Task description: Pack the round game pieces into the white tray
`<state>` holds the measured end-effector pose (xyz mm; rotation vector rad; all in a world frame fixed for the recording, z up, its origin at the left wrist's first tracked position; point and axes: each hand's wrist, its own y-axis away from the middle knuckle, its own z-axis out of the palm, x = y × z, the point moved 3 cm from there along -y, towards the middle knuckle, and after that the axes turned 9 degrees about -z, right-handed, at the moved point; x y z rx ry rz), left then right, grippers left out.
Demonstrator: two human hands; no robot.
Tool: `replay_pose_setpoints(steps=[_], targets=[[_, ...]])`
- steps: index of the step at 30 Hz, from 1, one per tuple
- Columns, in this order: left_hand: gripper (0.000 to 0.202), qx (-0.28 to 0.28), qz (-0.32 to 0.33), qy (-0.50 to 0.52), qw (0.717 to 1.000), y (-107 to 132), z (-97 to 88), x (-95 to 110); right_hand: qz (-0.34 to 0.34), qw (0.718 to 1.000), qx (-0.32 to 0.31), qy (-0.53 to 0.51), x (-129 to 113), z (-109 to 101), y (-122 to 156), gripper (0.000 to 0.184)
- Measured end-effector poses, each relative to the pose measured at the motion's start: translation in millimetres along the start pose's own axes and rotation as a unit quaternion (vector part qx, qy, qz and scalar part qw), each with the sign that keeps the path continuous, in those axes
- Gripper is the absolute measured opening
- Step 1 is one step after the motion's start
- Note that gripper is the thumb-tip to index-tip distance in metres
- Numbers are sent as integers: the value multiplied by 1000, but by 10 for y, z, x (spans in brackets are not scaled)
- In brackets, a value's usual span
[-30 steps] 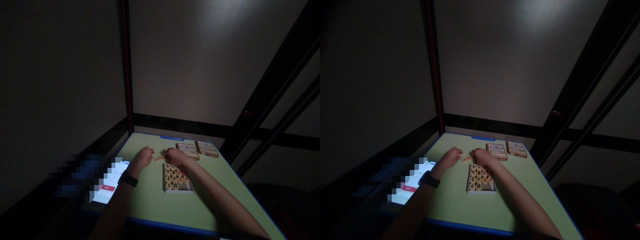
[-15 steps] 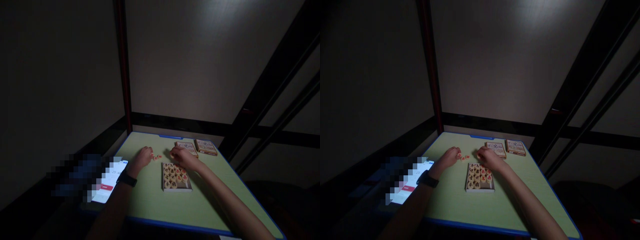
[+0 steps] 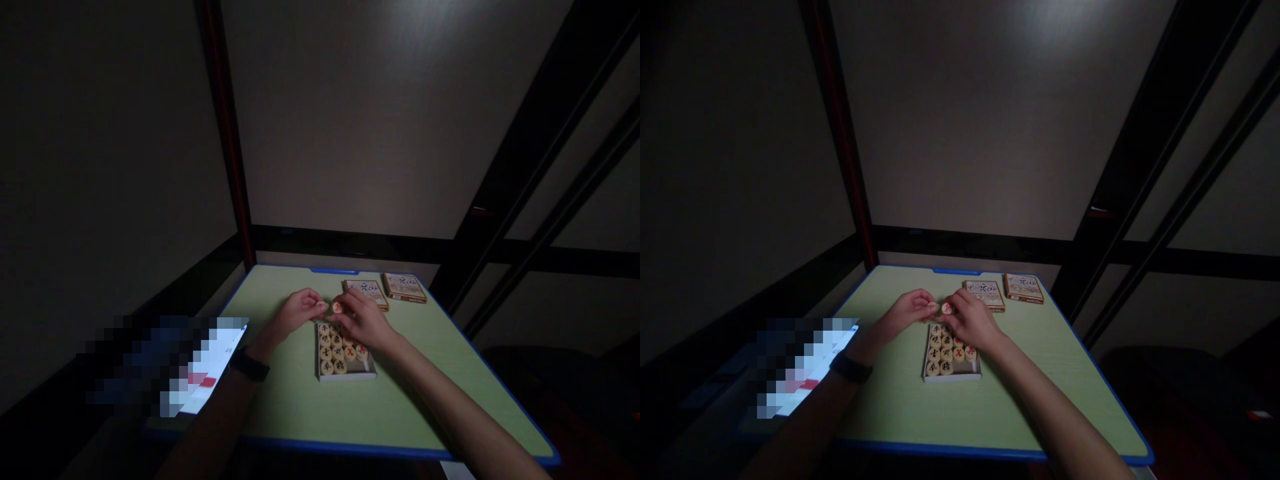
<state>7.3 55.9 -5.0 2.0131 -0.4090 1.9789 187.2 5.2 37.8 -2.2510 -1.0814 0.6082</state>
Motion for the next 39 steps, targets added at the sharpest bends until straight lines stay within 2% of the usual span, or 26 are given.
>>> replay_pose_setpoints(steps=[4,10,14,20,26,33,37,39], targets=[[49,-17,-47,59,997,44,98,-23,-22,1000,-16,12,-63,48,13,28],[57,-39,-98,105,989,79,107,-2,28,996,-60,65,-8,63,20,16],[60,-42,-104,105,988,84,101,12,41,994,-74,70,-12,68,19,14],[51,-56,-91,100,989,104,103,33,40,993,-94,63,-69,79,10,17],[58,-62,-96,110,987,121,101,56,23,992,-113,57,-65,101,12,16],[55,-68,-94,109,987,119,90,68,7,997,-78,24,-38,48,0,13],[51,-121,-73,137,980,181,141,136,-31,999,-21,-16,-129,-9,-27,18],[48,-129,-64,157,977,203,151,164,-50,998,12,-36,-178,-26,-35,20]])
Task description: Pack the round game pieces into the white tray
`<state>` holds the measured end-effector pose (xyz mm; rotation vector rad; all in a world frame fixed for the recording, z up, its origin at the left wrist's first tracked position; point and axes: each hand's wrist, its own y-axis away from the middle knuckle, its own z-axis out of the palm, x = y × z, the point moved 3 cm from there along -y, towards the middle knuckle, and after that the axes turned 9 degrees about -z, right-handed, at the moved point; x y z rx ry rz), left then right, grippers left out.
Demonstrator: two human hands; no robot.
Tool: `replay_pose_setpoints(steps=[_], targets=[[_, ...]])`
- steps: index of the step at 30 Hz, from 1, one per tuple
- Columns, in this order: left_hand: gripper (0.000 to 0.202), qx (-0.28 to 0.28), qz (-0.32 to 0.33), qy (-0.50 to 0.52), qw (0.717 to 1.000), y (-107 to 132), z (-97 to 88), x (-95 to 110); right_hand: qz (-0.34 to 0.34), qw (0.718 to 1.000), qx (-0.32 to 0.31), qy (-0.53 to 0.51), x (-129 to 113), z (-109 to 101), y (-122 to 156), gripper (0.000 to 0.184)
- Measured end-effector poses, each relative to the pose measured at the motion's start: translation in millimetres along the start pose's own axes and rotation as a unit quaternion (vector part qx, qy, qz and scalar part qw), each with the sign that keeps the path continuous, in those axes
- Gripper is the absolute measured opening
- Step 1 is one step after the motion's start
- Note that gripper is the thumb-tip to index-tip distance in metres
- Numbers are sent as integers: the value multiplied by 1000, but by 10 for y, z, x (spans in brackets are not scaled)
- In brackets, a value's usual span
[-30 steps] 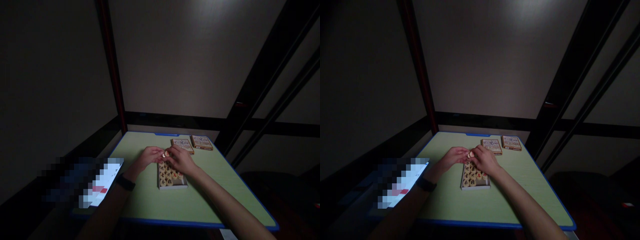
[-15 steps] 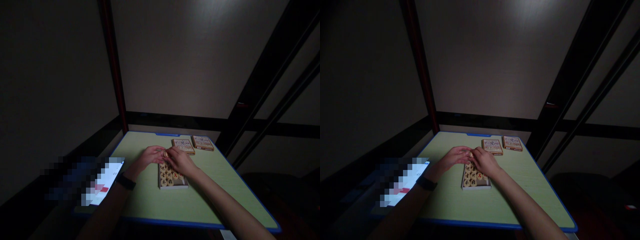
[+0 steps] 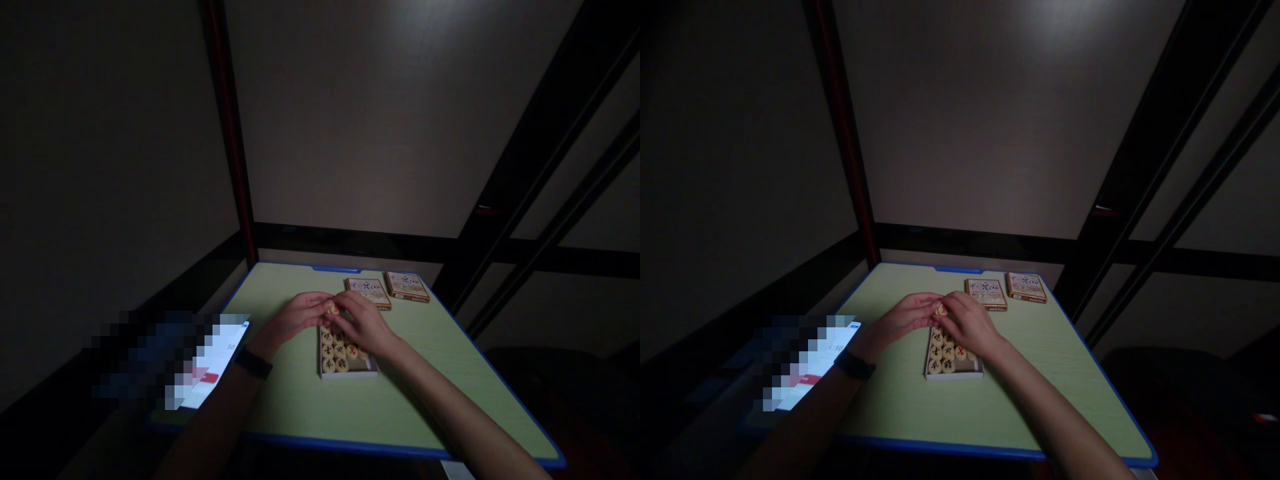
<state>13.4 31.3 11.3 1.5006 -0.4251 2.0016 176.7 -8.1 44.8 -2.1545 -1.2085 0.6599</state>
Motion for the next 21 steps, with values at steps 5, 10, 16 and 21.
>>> replay_pose_setpoints(steps=[5,10,16,21], targets=[[47,6,16,38,999,10,-10,43,-13,996,93,-10,-25,-71,-6,22],[45,-3,22,53,998,9,-10,46,-23,993,117,24,-12,-60,17,26],[43,-19,5,36,999,8,-20,3,-25,997,72,21,-55,45,33,31],[47,-9,1,31,999,32,5,26,-15,997,67,19,-71,19,21,35]])
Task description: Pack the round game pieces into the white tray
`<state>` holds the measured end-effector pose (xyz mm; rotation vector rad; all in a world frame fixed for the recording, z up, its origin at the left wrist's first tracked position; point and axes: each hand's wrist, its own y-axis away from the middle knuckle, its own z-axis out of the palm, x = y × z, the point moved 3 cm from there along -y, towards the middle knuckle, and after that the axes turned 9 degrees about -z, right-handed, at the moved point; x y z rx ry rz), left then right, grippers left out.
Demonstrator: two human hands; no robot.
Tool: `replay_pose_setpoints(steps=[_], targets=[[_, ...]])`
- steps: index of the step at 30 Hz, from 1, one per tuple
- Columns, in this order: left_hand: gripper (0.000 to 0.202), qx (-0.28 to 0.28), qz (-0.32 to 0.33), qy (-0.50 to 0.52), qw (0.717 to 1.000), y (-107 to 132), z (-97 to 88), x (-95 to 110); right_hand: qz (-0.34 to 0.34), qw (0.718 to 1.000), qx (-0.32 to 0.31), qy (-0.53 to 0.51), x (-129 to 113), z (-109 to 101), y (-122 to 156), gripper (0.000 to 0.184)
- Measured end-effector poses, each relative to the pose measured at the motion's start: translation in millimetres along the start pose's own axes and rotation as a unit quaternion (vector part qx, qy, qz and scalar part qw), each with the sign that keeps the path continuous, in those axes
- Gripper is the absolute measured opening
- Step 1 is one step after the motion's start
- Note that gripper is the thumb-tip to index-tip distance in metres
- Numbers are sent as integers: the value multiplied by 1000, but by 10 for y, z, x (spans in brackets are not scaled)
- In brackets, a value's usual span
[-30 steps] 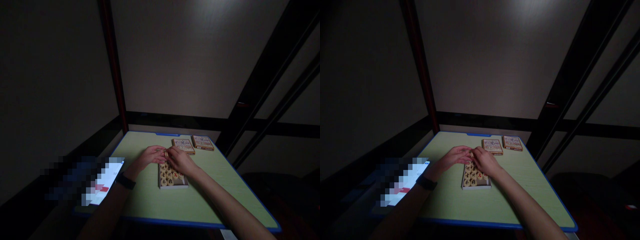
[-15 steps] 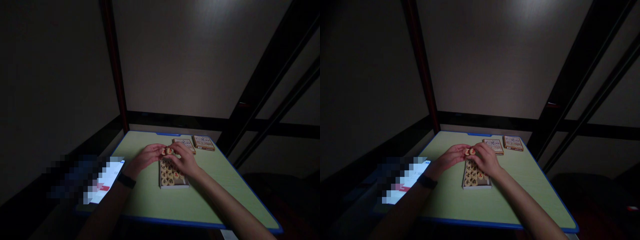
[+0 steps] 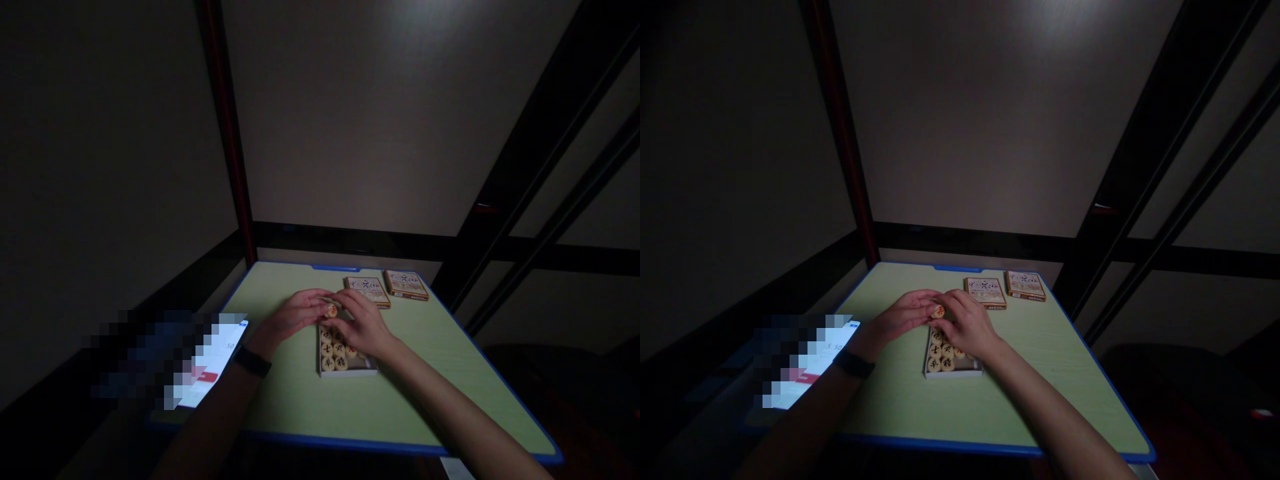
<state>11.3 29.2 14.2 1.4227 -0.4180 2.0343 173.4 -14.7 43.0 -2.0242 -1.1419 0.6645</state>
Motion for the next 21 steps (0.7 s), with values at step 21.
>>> replay_pose_setpoints(steps=[21], targets=[[42,2,10,-23,1000,36,68,59,-17,999,17,-26,-29,-1,0,24]])
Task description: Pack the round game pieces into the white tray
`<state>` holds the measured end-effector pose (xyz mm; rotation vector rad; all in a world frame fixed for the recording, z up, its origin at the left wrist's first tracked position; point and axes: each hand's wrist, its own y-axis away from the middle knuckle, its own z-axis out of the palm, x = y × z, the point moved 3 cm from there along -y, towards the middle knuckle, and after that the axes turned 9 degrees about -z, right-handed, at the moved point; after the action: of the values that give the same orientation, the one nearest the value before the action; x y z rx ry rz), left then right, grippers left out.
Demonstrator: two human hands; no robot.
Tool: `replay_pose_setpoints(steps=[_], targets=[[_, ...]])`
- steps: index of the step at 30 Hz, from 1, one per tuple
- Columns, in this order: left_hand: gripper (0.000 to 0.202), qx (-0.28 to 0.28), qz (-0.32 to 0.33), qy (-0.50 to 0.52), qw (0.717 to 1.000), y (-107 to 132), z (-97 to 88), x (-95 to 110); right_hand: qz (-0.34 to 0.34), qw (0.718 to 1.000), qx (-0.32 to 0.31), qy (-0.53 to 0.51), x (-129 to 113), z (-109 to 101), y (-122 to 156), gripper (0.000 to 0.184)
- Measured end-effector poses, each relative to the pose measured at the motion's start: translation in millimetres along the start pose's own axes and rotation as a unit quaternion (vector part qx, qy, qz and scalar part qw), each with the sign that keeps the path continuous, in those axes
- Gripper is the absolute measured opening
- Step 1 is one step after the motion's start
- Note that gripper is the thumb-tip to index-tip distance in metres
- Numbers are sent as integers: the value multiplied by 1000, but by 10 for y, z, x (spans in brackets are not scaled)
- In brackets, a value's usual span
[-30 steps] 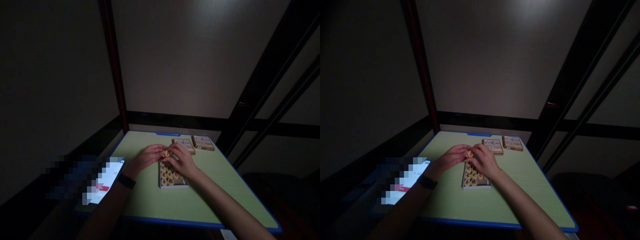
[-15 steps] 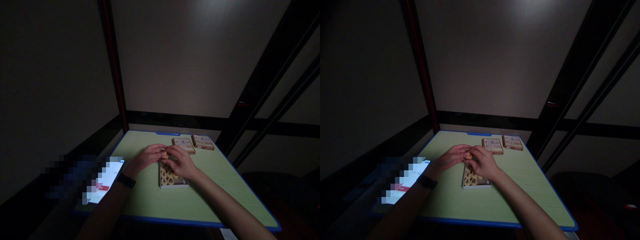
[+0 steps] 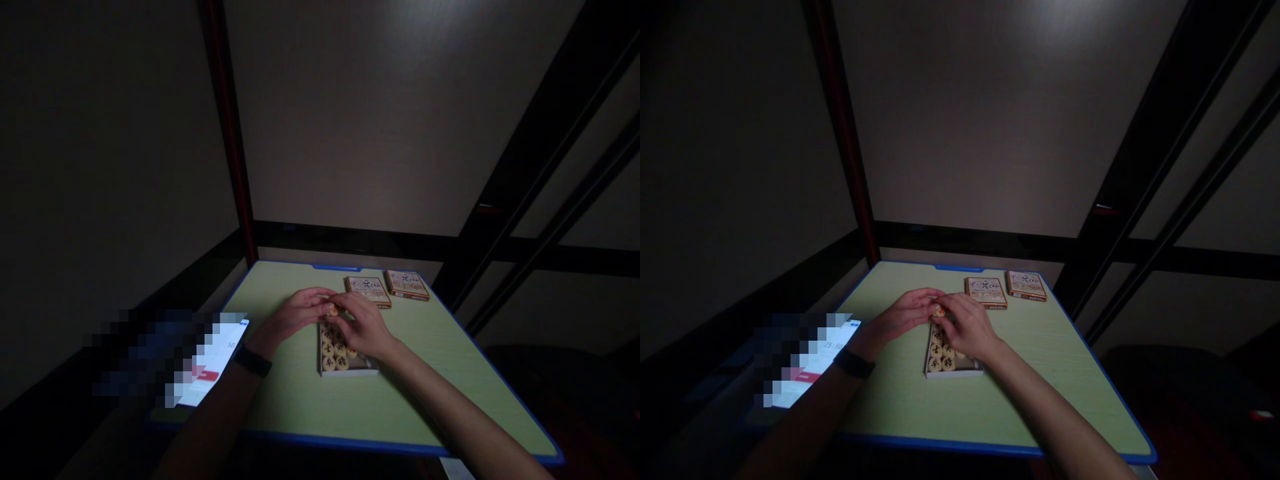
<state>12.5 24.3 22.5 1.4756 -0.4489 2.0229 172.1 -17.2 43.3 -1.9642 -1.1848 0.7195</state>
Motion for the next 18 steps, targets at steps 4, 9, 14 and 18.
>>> replay_pose_setpoints(steps=[4,9,14,18], targets=[[44,-4,7,1,1000,-11,8,-3,-1,1000,-13,12,4,-2,0,24],[44,4,15,1,1000,-18,8,-9,5,1000,-16,13,3,0,8,28],[45,9,23,4,1000,-24,7,-9,0,1000,-17,17,-26,1,-12,26],[48,-2,13,1,1000,-26,8,-12,5,999,-38,18,-30,-60,-75,25]])
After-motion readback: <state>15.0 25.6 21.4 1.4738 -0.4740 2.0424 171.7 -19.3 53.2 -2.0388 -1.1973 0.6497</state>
